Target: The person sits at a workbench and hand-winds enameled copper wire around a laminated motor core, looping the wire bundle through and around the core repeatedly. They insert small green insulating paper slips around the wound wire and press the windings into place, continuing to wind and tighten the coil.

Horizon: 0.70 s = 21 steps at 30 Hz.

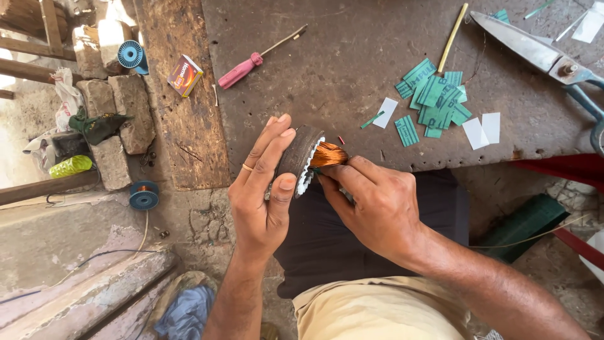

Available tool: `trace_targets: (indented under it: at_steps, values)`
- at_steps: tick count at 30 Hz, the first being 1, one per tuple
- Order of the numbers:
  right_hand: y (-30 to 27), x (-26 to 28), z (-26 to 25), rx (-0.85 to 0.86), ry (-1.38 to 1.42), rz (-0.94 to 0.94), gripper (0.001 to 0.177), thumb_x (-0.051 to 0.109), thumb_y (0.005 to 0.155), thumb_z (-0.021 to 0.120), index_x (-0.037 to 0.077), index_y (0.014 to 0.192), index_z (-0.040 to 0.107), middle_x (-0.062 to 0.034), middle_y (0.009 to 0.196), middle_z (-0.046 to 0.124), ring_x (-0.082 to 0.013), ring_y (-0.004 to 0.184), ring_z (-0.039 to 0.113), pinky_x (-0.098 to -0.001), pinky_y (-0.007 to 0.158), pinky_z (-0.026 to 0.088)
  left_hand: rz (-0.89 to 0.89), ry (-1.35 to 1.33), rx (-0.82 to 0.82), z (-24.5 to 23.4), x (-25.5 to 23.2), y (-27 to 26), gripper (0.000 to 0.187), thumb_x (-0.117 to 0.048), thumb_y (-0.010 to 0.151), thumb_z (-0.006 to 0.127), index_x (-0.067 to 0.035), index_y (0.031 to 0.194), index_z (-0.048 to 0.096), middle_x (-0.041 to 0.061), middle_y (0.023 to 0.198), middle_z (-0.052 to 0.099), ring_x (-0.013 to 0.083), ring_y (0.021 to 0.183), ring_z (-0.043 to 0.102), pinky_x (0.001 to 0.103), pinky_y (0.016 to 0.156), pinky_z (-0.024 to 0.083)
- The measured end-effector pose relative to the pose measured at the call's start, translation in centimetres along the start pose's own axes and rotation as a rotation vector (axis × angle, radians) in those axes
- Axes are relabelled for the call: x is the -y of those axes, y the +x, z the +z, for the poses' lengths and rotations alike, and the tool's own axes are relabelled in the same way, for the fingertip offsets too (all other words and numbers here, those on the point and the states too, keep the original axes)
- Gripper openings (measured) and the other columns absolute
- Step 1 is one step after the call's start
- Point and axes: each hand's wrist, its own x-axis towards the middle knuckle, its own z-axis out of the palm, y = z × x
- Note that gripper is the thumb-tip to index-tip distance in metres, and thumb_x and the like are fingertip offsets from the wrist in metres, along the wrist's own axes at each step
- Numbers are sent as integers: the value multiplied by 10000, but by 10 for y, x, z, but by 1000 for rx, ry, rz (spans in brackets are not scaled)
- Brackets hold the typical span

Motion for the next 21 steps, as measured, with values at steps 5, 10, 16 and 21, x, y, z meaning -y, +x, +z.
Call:
trace_targets:
  at_steps: [5,10,16,21]
  values:
    - [-1,0,2,6,-10,-11,179,74,852,840,33,992,737,-54,809,658,-217,627,671,-351,530,518,-4,19,0,0,0,0,552,-491,1170,447,-39,1447,601,153,1537,606,326,1474,552,413,1233,478]
    - [-5,1,-3,7,-15,-17,206,96,858,833,26,1027,739,-60,835,661,-210,632,671,-347,535,522,-4,17,1,-2,-1,1,548,-488,1169,458,-41,1449,604,154,1486,608,326,1472,555,409,1232,477]
    - [-11,-3,4,-23,-28,-27,189,93,880,824,52,1048,748,-45,838,656,-192,630,666,-337,539,522,7,-2,3,-2,1,1,534,-474,1173,466,-40,1449,607,151,1486,608,319,1468,563,400,1236,475]
    - [-8,1,2,-21,-83,-51,201,107,876,827,60,1056,752,-34,815,644,-192,634,665,-345,541,517,1,-6,11,-2,1,1,529,-466,1175,466,-34,1448,606,155,1484,609,322,1468,560,402,1238,470]
